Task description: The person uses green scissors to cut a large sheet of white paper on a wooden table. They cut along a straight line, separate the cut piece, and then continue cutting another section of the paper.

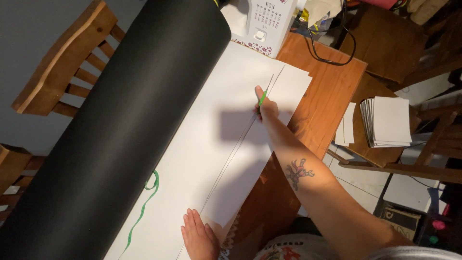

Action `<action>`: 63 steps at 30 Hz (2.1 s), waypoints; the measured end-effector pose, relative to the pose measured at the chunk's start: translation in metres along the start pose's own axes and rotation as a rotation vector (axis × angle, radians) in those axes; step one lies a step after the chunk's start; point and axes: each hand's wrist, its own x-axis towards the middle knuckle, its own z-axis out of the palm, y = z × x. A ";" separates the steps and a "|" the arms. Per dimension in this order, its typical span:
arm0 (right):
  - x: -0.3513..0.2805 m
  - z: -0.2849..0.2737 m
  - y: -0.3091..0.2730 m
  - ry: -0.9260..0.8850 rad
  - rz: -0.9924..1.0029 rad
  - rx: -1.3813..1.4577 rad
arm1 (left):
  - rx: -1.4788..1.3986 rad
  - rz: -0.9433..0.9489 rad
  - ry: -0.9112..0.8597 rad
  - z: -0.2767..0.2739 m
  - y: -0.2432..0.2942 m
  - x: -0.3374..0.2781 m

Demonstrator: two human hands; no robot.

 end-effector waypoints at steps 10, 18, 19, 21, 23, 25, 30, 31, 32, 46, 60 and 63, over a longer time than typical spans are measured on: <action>0.012 0.003 0.002 0.020 -0.084 0.100 | -0.054 0.015 0.043 -0.013 0.006 0.001; 0.014 0.002 -0.003 0.006 -0.111 0.092 | -0.064 0.036 0.090 -0.015 0.009 0.003; 0.028 0.006 0.001 0.053 -0.122 0.062 | -0.057 0.035 0.091 -0.016 0.009 0.003; 0.044 0.010 0.005 0.100 -0.133 0.033 | -0.049 0.035 0.092 -0.016 0.008 0.003; 0.049 0.012 0.007 0.112 -0.149 0.005 | -0.036 0.054 0.084 -0.015 0.007 0.003; 0.030 0.007 0.002 0.086 -0.149 0.057 | -0.028 0.047 0.085 -0.017 0.009 0.003; 0.008 -0.004 -0.012 0.003 -0.175 0.169 | 0.015 0.011 0.067 -0.011 0.007 0.002; 0.005 -0.005 -0.015 0.010 -0.143 0.146 | 0.001 0.015 0.079 -0.012 0.008 0.003; 0.001 -0.006 -0.018 0.017 -0.111 0.124 | -0.012 0.019 0.091 -0.014 0.008 0.003; 0.017 -0.006 -0.025 0.023 -0.203 0.145 | -0.021 0.029 0.100 -0.017 0.011 0.004; 0.031 -0.002 -0.026 0.096 -0.256 0.080 | -0.071 0.030 0.129 -0.021 0.014 0.005; 0.014 -0.010 -0.037 0.063 -0.226 0.143 | -0.056 0.044 0.157 -0.023 0.015 0.006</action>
